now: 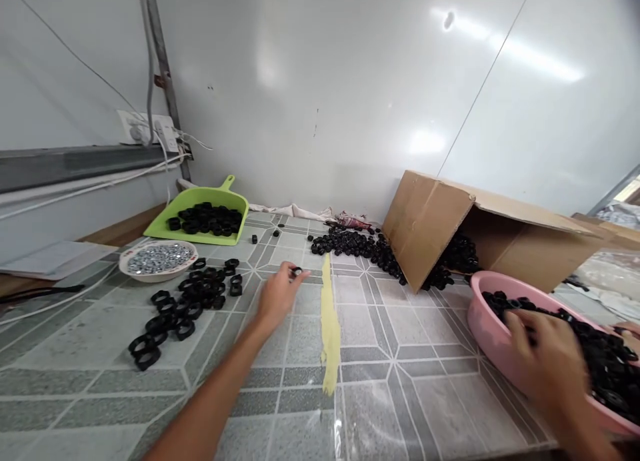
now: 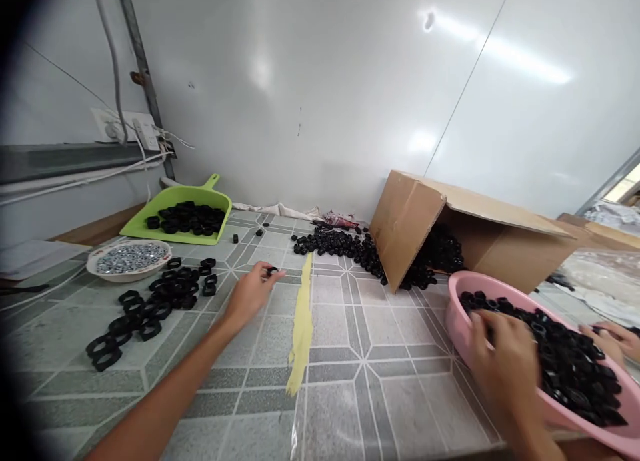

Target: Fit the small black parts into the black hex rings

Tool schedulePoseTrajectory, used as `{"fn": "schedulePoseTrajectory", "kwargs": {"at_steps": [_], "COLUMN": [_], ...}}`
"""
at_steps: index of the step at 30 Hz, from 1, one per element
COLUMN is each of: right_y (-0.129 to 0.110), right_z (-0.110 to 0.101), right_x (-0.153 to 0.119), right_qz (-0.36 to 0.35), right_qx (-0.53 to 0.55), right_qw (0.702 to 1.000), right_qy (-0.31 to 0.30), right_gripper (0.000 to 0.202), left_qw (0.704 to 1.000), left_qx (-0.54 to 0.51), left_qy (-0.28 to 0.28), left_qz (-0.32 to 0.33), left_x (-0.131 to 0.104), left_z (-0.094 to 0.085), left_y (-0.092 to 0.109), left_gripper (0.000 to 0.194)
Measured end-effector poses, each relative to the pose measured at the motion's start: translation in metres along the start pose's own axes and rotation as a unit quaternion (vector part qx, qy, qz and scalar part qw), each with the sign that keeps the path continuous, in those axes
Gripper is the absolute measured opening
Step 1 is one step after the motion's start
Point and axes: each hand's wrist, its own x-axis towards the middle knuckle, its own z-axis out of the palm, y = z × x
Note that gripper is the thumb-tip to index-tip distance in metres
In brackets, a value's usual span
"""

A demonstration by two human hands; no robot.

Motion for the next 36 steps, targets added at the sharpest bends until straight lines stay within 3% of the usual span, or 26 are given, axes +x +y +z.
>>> {"fn": "schedulePoseTrajectory", "kwargs": {"at_steps": [1,2,5,8,11,14,18,21,25,30,31,36], "right_y": [-0.029,-0.059,-0.139,-0.19,-0.216,-0.227,-0.225,-0.21,-0.178,-0.141,-0.136,-0.121], "right_z": [0.024,0.053,0.147,0.227,0.271,0.291,0.303,0.292,0.245,0.187,0.181,0.178], "right_x": [0.005,0.01,0.028,0.048,0.063,0.073,0.075,0.061,0.023,-0.009,-0.011,-0.017], "right_qz": [-0.012,-0.023,-0.006,0.013,0.027,0.047,0.097,0.143,0.171,0.224,0.229,0.201], "right_qx": [0.032,0.091,0.261,0.275,0.273,0.277,0.312,0.376,0.466,0.581,0.587,0.579], "right_qw": [0.999,0.992,0.932,0.916,0.913,0.905,0.886,0.855,0.797,0.671,0.661,0.704], "right_qy": [-0.012,-0.079,-0.252,-0.291,-0.303,-0.32,-0.329,-0.329,-0.343,-0.402,-0.407,-0.36], "right_gripper": [0.023,0.022,0.018,0.017,0.027,0.027,0.023,0.03,0.042,0.041,0.038,0.035], "left_qw": [1.0,0.999,0.997,0.995,0.994,0.994,0.994,0.992,0.983,0.946,0.933,0.87], "left_qx": [-0.023,-0.037,-0.07,-0.085,-0.092,-0.094,-0.091,-0.1,-0.135,-0.239,-0.269,-0.4], "left_qy": [-0.014,-0.022,-0.032,-0.031,-0.029,-0.029,-0.027,-0.041,-0.078,-0.182,-0.207,-0.288], "left_qz": [0.004,0.01,0.024,0.033,0.042,0.044,0.045,0.062,0.1,0.122,0.117,-0.004], "left_x": [-0.003,-0.005,-0.01,-0.01,-0.009,-0.009,-0.013,-0.016,-0.022,-0.033,-0.035,-0.044], "left_z": [0.009,0.018,0.032,0.034,0.034,0.035,0.037,0.036,0.033,0.034,0.036,0.049], "left_y": [0.003,0.006,0.006,0.002,-0.001,-0.002,0.001,0.005,0.013,0.026,0.028,0.033], "left_gripper": [0.038,0.037,0.038,0.034,0.029,0.033,0.026,0.025,0.027,0.031,0.031,0.04]}}
